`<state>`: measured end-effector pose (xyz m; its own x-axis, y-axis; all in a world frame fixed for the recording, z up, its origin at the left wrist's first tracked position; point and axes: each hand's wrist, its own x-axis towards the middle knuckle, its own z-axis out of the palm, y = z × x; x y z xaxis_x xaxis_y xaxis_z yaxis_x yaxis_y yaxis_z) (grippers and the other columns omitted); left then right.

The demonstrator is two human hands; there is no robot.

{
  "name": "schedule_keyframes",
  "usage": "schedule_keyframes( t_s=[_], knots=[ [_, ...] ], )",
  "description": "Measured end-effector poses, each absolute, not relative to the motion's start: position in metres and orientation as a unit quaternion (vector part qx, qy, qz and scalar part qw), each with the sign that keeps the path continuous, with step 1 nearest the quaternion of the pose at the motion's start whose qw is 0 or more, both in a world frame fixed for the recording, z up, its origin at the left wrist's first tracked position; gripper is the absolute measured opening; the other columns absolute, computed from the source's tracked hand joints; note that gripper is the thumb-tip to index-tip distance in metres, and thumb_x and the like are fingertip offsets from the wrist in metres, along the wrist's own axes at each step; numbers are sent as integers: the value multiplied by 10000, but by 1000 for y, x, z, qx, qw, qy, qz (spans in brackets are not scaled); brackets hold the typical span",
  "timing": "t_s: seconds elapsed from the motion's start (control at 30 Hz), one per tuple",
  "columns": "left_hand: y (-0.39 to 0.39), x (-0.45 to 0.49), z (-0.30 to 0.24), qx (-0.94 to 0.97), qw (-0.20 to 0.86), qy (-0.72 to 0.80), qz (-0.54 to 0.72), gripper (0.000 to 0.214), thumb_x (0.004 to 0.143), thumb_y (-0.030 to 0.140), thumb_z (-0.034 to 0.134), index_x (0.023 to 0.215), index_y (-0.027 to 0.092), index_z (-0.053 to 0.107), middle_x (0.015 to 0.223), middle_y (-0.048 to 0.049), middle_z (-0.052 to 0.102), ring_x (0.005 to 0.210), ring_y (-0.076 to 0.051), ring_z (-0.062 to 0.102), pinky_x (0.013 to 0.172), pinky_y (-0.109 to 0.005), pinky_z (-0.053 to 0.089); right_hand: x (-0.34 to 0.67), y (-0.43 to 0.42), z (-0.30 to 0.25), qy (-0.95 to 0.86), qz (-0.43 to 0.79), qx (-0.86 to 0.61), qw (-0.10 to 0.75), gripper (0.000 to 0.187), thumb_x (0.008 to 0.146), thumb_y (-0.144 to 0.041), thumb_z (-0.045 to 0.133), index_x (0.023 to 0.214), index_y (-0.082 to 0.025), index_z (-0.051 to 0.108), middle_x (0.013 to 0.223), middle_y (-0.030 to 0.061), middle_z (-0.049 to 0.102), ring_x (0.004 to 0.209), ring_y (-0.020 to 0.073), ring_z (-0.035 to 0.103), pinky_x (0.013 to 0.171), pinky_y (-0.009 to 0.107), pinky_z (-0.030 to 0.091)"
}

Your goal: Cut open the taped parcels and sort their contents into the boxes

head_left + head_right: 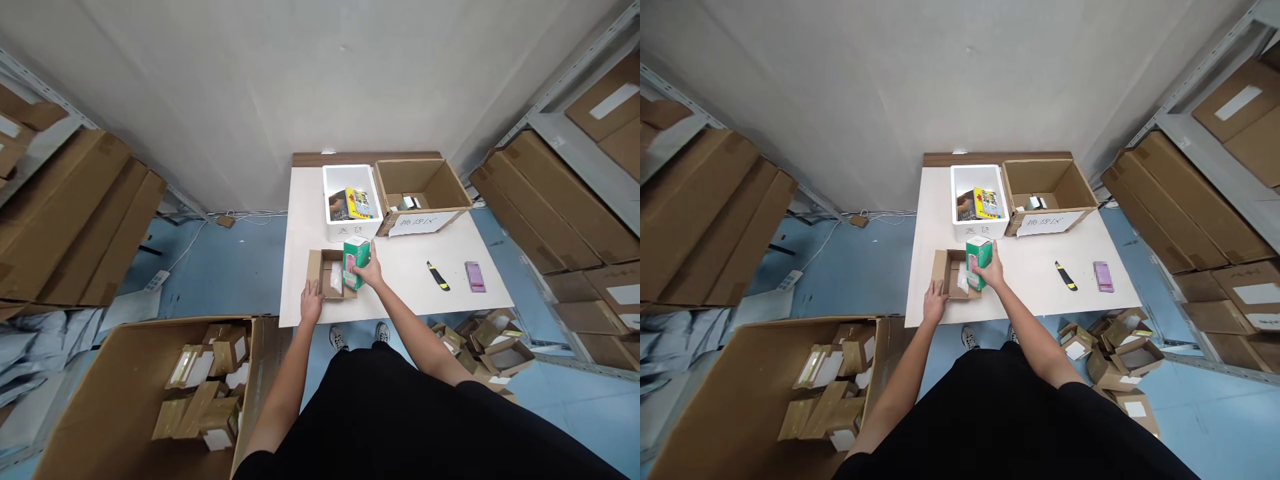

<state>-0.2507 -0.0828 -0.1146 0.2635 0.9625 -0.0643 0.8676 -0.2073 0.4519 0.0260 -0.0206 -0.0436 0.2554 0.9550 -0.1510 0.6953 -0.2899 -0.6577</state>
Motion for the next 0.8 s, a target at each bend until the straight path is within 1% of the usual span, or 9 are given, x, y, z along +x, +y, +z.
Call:
schedule_keyframes(
  t_s=[0.07, 0.1, 0.2, 0.3, 0.43, 0.57, 0.7, 0.77, 0.8],
  knots=[
    [-83, -255, -109, 775, 199, 594, 83, 190, 921, 213, 646, 983, 268, 818, 1660, -57, 504, 1619, -385, 282, 1206, -595, 422, 56, -23, -51, -516, 280, -768, 256, 1135, 767, -351, 734, 1727, -190, 150, 1539, 150, 578, 1278, 320, 627, 1064, 448, 546],
    [-83, -256, -105, 774, 198, 597, 69, 207, 914, 201, 647, 1005, 271, 820, 1667, -59, 493, 1615, -395, 286, 1201, -596, 431, 70, -24, -54, -503, 286, -771, 267, 1099, 761, -339, 730, 1708, -178, 195, 1515, 159, 596, 1246, 311, 641, 1055, 444, 552],
    [-87, -255, -93, 759, 194, 620, 50, 366, 883, 178, 645, 1207, 278, 781, 1672, -86, 477, 1603, -415, 295, 1174, -606, 470, 105, -27, -68, -466, 310, -771, 304, 977, 750, -316, 719, 1619, -164, 298, 1459, 161, 635, 1179, 272, 665, 1028, 414, 562],
    [-91, -240, -78, 741, 175, 645, 72, 528, 867, 157, 625, 1381, 251, 700, 1639, -119, 505, 1584, -409, 323, 1214, -602, 442, 127, -32, -86, -442, 330, -771, 320, 896, 751, -340, 726, 1542, -179, 336, 1430, 154, 651, 1158, 267, 674, 1008, 420, 567],
    [-90, -181, -57, 759, 173, 613, 133, 519, 932, 169, 570, 1435, 241, 671, 1546, -119, 592, 1499, -350, 455, 1277, -507, 391, 140, -49, -111, -415, 358, -776, 311, 781, 799, -411, 712, 1473, -199, 380, 1347, 146, 691, 1161, 312, 693, 974, 472, 574],
    [-74, -86, -51, 772, 255, 561, 157, 502, 999, 270, 547, 1496, 253, 616, 1515, -109, 618, 1416, -305, 547, 1218, -452, 447, 137, -71, -125, -416, 361, -777, 304, 698, 851, -449, 682, 1446, -197, 417, 1312, 161, 707, 1190, 349, 695, 969, 497, 570],
    [-53, 8, -66, 719, 342, 587, 149, 682, 1013, 464, 586, 1619, 184, 446, 1596, -171, 524, 1424, -332, 555, 1155, -420, 476, 126, -91, -130, -409, 346, -804, 259, 650, 924, -372, 598, 1507, -159, 403, 1334, 187, 702, 1179, 345, 712, 1001, 470, 560],
    [-46, 39, -78, 690, 361, 613, 129, 680, 981, 540, 635, 1547, 181, 520, 1575, -197, 530, 1370, -354, 601, 1130, -436, 483, 127, -102, -132, -418, 345, -812, 217, 655, 926, -304, 578, 1535, -132, 407, 1362, 211, 687, 1197, 345, 710, 1028, 454, 549],
    [-43, 49, -83, 683, 361, 622, 129, 650, 955, 535, 679, 1497, 196, 561, 1568, -191, 532, 1344, -349, 621, 1120, -433, 489, 130, -108, -134, -437, 348, -804, 204, 678, 914, -280, 586, 1549, -126, 407, 1396, 219, 668, 1231, 347, 697, 1045, 452, 543]
  ],
)
